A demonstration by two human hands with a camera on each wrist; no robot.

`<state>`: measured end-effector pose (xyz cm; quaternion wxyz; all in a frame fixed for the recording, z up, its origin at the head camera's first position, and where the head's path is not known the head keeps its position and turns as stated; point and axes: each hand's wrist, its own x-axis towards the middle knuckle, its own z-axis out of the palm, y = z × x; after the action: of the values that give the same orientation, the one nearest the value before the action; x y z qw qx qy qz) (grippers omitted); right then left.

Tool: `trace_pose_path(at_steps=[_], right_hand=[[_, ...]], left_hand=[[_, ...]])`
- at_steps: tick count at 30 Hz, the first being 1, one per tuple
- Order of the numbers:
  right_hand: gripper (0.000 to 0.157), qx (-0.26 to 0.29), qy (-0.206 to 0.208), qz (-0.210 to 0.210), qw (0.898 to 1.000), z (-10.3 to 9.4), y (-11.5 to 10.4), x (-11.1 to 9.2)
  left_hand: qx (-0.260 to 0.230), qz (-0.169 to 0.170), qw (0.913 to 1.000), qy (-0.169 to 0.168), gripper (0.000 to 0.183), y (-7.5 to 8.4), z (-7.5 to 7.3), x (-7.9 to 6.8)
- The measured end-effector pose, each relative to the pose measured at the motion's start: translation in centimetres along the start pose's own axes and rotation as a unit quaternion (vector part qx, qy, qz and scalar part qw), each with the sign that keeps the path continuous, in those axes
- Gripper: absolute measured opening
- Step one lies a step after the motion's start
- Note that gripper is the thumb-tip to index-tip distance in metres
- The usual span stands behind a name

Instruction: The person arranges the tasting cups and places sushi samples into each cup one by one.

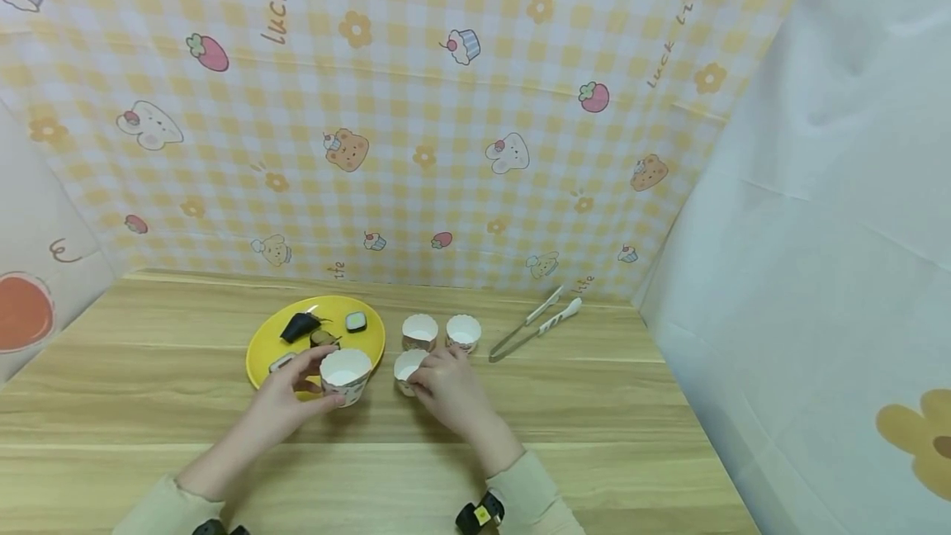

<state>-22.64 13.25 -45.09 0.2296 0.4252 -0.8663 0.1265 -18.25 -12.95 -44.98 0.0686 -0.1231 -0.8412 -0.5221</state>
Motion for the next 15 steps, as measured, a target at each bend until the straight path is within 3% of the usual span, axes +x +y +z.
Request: trace_pose_path(at_steps=[15], right_hand=[[0.007,-0.002,-0.004,0.001,1.0,0.43,0.02,-0.11]], left_hand=[[0.001,-0.004,1.0,0.001,0.067,-0.06,0.1,0.03]])
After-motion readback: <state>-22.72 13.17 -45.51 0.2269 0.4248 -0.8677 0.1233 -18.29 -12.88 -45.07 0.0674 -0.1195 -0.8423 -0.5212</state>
